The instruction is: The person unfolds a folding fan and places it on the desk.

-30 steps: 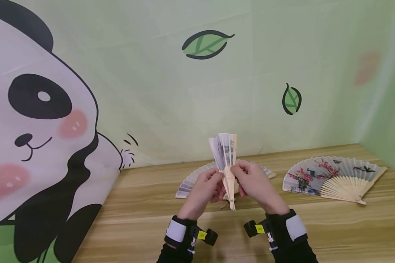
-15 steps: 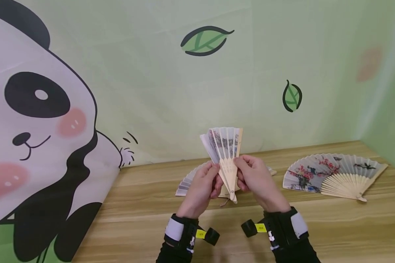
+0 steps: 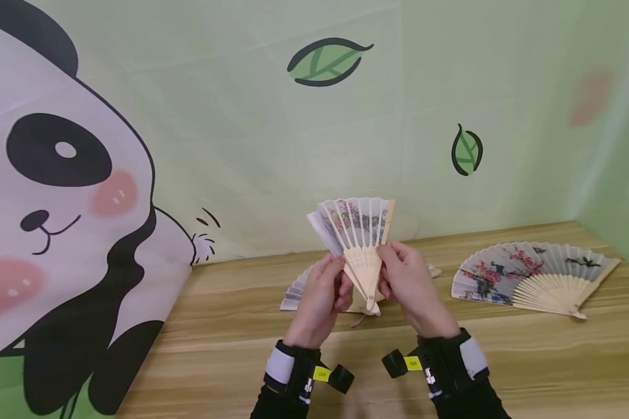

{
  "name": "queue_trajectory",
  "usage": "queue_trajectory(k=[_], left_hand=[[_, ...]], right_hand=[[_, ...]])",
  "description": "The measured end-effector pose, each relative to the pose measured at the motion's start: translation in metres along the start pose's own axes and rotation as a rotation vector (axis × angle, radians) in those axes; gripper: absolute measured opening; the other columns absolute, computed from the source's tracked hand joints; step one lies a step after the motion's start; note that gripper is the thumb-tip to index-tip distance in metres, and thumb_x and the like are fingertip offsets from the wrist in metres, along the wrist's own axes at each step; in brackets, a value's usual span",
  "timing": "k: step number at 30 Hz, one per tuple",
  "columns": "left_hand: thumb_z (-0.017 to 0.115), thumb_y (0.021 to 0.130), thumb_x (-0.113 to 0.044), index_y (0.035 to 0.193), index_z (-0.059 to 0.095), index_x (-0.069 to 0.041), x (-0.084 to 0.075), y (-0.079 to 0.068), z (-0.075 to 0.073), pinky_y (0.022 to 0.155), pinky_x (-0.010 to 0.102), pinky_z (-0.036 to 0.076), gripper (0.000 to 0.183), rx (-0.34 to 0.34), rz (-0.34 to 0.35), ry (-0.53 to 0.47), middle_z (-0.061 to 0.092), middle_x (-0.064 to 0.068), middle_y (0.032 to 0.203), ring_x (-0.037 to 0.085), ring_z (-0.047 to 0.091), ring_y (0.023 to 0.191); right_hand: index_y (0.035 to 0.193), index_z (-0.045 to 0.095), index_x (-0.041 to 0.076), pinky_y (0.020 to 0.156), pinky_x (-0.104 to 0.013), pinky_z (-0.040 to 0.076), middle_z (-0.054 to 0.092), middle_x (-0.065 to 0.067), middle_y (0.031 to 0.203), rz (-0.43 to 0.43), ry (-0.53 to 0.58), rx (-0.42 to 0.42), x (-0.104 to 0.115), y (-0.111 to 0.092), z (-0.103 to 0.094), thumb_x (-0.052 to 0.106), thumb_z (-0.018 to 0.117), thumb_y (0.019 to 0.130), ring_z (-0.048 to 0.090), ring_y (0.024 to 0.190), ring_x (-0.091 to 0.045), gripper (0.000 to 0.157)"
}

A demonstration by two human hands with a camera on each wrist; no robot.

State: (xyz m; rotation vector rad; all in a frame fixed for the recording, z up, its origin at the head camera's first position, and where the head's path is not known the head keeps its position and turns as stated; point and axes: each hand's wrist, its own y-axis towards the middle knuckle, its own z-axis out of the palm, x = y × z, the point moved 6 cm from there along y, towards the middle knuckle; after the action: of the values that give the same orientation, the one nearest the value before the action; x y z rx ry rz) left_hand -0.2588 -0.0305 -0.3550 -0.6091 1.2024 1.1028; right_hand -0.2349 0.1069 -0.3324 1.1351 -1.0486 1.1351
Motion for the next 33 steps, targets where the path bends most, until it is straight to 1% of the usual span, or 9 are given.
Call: queue_trajectory(k=[3, 5, 8, 13, 16, 22, 29, 33], left_hand=[[0.039, 0.107, -0.028, 0.101, 0.045, -0.008, 0.002, 0.0, 0.003, 0.047, 0.022, 0.026, 0.022, -0.005, 0.0, -0.01, 0.036, -0.001, 0.065, 0.01, 0.031, 0.05], [0.039, 0.107, -0.028, 0.096, 0.042, -0.008, 0.003, 0.001, 0.004, 0.047, 0.022, 0.026, 0.023, -0.008, 0.002, -0.019, 0.036, -0.001, 0.064, 0.009, 0.031, 0.05], [0.039, 0.108, -0.027, 0.094, 0.042, -0.009, 0.005, 0.001, 0.006, 0.048, 0.022, 0.026, 0.024, -0.009, 0.005, -0.054, 0.037, -0.001, 0.065, 0.009, 0.031, 0.05], [0.038, 0.108, -0.026, 0.095, 0.043, -0.009, 0.01, 0.001, 0.01, 0.048, 0.02, 0.027, 0.022, -0.013, -0.002, -0.104, 0.037, -0.002, 0.066, 0.007, 0.032, 0.051], [0.036, 0.108, -0.025, 0.097, 0.041, -0.01, 0.012, 0.002, 0.011, 0.047, 0.02, 0.026, 0.02, -0.022, 0.005, -0.108, 0.034, -0.003, 0.066, 0.007, 0.03, 0.051], [0.034, 0.108, -0.024, 0.094, 0.039, -0.01, 0.009, 0.002, 0.011, 0.046, 0.021, 0.024, 0.021, -0.026, 0.033, -0.09, 0.033, -0.002, 0.063, 0.007, 0.029, 0.05], [0.031, 0.108, -0.022, 0.107, 0.042, -0.009, 0.007, 0.0, 0.009, 0.045, 0.021, 0.024, 0.018, -0.054, 0.05, -0.081, 0.033, -0.003, 0.063, 0.006, 0.028, 0.049], [0.031, 0.109, -0.022, 0.107, 0.042, -0.009, 0.007, 0.0, 0.011, 0.045, 0.021, 0.024, 0.017, -0.058, 0.064, -0.091, 0.032, -0.002, 0.064, 0.007, 0.028, 0.05]], right_hand=[[0.102, 0.054, -0.001, 0.044, -0.023, 0.031, 0.039, -0.006, 0.065, -0.012, -0.012, -0.02, 0.0, 0.0, -0.001, 0.021, 0.041, 0.106, 0.039, 0.05, -0.015, 0.026], [0.102, 0.055, 0.0, 0.044, -0.023, 0.032, 0.041, -0.007, 0.066, -0.027, -0.023, -0.034, 0.001, 0.0, -0.001, 0.021, 0.04, 0.106, 0.039, 0.05, -0.015, 0.027], [0.099, 0.054, 0.0, 0.044, -0.023, 0.031, 0.04, -0.006, 0.065, -0.047, -0.029, -0.061, 0.001, 0.001, -0.001, 0.02, 0.039, 0.105, 0.037, 0.05, -0.014, 0.027], [0.089, 0.048, 0.001, 0.043, -0.023, 0.026, 0.036, -0.004, 0.062, -0.066, -0.054, -0.111, -0.002, 0.001, -0.003, 0.021, 0.037, 0.106, 0.033, 0.049, -0.015, 0.028], [0.085, 0.045, 0.002, 0.044, -0.023, 0.027, 0.035, -0.004, 0.063, -0.093, -0.085, -0.127, -0.002, 0.002, -0.003, 0.021, 0.036, 0.106, 0.033, 0.05, -0.015, 0.03], [0.08, 0.041, 0.004, 0.045, -0.023, 0.026, 0.035, -0.004, 0.066, -0.131, -0.141, -0.181, -0.003, 0.004, -0.001, 0.022, 0.037, 0.105, 0.033, 0.053, -0.014, 0.031], [0.075, 0.038, 0.004, 0.045, -0.024, 0.025, 0.033, -0.004, 0.067, -0.183, -0.185, -0.269, -0.002, 0.004, -0.002, 0.019, 0.038, 0.103, 0.032, 0.054, -0.013, 0.031], [0.075, 0.037, 0.005, 0.047, -0.024, 0.026, 0.033, -0.004, 0.067, -0.191, -0.182, -0.299, -0.002, 0.004, -0.003, 0.019, 0.039, 0.103, 0.033, 0.056, -0.013, 0.03]])
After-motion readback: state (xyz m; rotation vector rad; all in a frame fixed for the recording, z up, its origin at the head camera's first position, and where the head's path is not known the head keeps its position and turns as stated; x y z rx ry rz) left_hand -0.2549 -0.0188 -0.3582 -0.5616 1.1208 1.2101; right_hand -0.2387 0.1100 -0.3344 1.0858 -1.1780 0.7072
